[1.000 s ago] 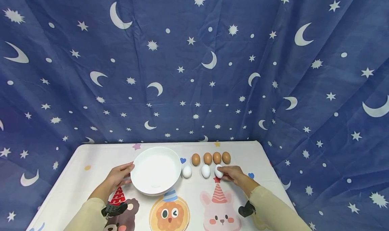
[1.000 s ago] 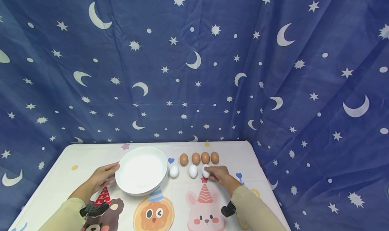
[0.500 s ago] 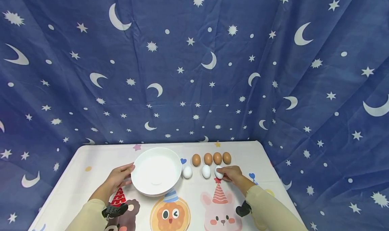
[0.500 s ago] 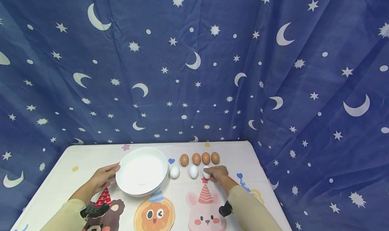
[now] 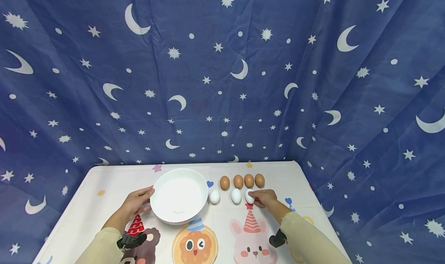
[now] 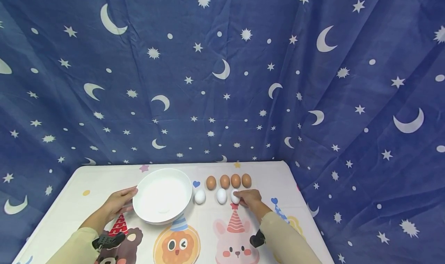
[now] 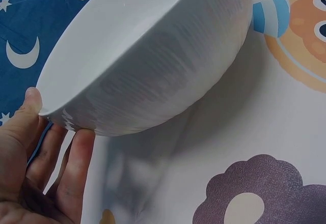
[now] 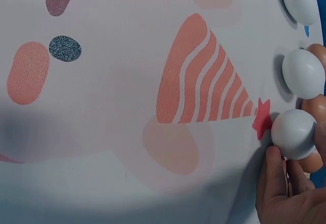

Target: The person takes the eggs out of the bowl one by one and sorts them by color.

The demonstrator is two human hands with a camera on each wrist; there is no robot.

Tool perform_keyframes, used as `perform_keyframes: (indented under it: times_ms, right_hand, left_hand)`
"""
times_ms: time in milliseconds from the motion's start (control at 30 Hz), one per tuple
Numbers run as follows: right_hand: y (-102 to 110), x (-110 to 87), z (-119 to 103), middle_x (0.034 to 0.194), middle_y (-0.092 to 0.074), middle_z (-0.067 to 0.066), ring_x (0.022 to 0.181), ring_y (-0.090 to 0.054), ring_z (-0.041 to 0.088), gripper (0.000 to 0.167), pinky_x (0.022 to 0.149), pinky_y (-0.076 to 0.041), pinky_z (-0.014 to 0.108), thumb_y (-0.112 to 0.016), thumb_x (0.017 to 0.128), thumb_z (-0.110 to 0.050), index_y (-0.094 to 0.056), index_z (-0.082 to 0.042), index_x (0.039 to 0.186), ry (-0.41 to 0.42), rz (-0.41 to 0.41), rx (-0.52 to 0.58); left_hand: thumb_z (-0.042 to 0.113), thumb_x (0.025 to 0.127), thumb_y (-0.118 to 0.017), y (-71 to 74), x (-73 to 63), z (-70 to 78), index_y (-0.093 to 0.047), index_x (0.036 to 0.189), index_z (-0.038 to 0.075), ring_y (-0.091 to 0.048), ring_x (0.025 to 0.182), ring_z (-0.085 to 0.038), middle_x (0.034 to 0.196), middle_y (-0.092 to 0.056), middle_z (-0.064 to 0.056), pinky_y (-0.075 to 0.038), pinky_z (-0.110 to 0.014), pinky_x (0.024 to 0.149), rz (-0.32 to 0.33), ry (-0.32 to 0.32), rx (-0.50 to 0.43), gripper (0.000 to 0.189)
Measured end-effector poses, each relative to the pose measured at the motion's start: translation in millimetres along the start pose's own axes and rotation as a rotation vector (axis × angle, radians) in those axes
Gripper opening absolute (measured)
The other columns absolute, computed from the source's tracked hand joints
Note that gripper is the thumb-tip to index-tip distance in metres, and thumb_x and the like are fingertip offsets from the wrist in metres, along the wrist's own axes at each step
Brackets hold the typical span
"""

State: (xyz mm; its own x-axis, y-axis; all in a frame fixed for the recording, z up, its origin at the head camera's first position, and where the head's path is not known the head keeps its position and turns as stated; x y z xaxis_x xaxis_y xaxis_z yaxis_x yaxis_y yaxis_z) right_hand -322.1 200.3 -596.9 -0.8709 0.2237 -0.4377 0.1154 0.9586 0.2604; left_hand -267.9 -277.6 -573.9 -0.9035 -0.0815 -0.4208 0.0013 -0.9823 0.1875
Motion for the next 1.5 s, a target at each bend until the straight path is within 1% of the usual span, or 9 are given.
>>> perform_keyframes:
  times_ms: [333,433,600,700,833,1000,1167,1233,1500]
  right_hand:
    - [3,-2.4,1,0.077,-0.073,0.005,0.061,-0.067,0.009,0.035,0.066,-0.062,0.026,-0.084,0.077,-0.010,-0.071,0.010,0.103,0.010,-0.004,0.024]
    - [6,-4.6,-2,0.078,-0.075,0.011,0.063,-0.069,0.012,0.035,0.065,-0.062,0.026,-0.082,0.080,-0.011,-0.070,0.011,0.104,0.009,-0.023,0.039]
    - [17,-8.2,-16,0.092,-0.074,0.021,0.075,-0.073,0.019,0.038,0.077,-0.063,0.033,-0.076,0.084,-0.007,-0.064,0.016,0.112,0.015,-0.039,0.097]
    - [22,-8.6,-28,0.093,-0.074,0.018,0.080,-0.073,0.020,0.039,0.083,-0.062,0.034,-0.072,0.087,-0.006,-0.061,0.018,0.117,0.036,-0.057,0.119]
    - [17,-11.8,-48,0.090,-0.075,0.014,0.076,-0.073,0.015,0.038,0.076,-0.063,0.027,-0.070,0.090,-0.008,-0.062,0.016,0.118,0.062,-0.101,0.116]
    - [-13,-27.0,-68,0.093,-0.074,0.020,0.076,-0.074,0.018,0.030,0.072,-0.063,0.024,-0.071,0.088,-0.006,-0.064,0.014,0.109,0.106,-0.179,0.125]
    - [-55,-51.2,-82,0.109,-0.071,0.023,0.100,-0.071,0.030,0.034,0.082,-0.062,0.030,-0.070,0.090,-0.009,-0.066,0.012,0.115,0.175,-0.312,0.048]
    - [-72,-60.2,-87,0.114,-0.070,0.022,0.105,-0.070,0.029,0.035,0.086,-0.061,0.030,-0.070,0.091,-0.012,-0.066,0.010,0.118,0.203,-0.365,0.005]
    - [-136,-79.2,-100,0.111,-0.072,0.018,0.101,-0.072,0.023,0.043,0.088,-0.060,0.028,-0.074,0.088,-0.010,-0.063,0.009,0.124,0.234,-0.527,0.018]
  left_hand:
    - [0.041,0.098,-0.059,-0.3,-0.1,-1.5,-0.040,0.149,0.003,-0.065,0.099,-0.012,0.147,-0.044,-0.026,-0.062,-0.033,0.084,0.004,-0.002,-0.008,0.067]
    - [0.041,0.098,-0.059,-0.7,0.0,-1.2,-0.040,0.149,0.003,-0.065,0.099,-0.012,0.147,-0.044,-0.026,-0.062,-0.032,0.083,0.008,0.000,-0.001,0.066]
    - [0.042,0.098,-0.058,-1.6,-0.8,-0.4,-0.039,0.149,0.004,-0.065,0.101,-0.012,0.148,-0.042,-0.026,-0.061,-0.030,0.084,0.001,0.002,0.014,0.067]
    - [0.043,0.098,-0.058,-1.2,-0.9,0.5,-0.039,0.149,0.004,-0.065,0.101,-0.012,0.148,-0.042,-0.026,-0.061,-0.030,0.084,-0.003,-0.004,0.016,0.067]
    - [0.042,0.099,-0.058,-0.1,-1.3,1.2,-0.039,0.149,0.005,-0.065,0.100,-0.011,0.149,-0.042,-0.026,-0.061,-0.030,0.083,0.001,-0.002,0.015,0.066]
    - [0.044,0.097,-0.059,0.5,-0.4,-0.4,-0.039,0.149,0.006,-0.065,0.096,-0.009,0.148,-0.043,-0.026,-0.062,-0.030,0.083,0.002,0.009,0.008,0.068]
    - [0.043,0.097,-0.060,0.4,0.7,-1.2,-0.040,0.149,0.005,-0.066,0.098,-0.011,0.148,-0.042,-0.027,-0.062,-0.030,0.083,0.003,0.010,0.000,0.068]
    - [0.043,0.097,-0.060,0.4,1.0,-1.4,-0.040,0.149,0.004,-0.066,0.099,-0.012,0.148,-0.042,-0.027,-0.062,-0.031,0.083,0.003,0.009,0.003,0.068]
    - [0.041,0.099,-0.058,0.6,1.5,-0.5,-0.040,0.149,0.004,-0.066,0.095,-0.009,0.147,-0.044,-0.026,-0.062,-0.030,0.083,0.004,0.016,0.002,0.065]
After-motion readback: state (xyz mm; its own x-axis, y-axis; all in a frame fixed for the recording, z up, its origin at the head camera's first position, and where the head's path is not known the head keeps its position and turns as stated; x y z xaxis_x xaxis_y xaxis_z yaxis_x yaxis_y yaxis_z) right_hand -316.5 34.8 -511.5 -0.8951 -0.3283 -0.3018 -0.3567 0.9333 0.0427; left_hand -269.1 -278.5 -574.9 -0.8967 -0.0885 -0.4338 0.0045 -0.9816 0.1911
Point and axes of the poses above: each hand's wrist, its own x-axis towards the middle knuckle, its own y-axis out of the back of the hand, z = x × y, the point moved 1 cm from there along x, towards the middle knuckle
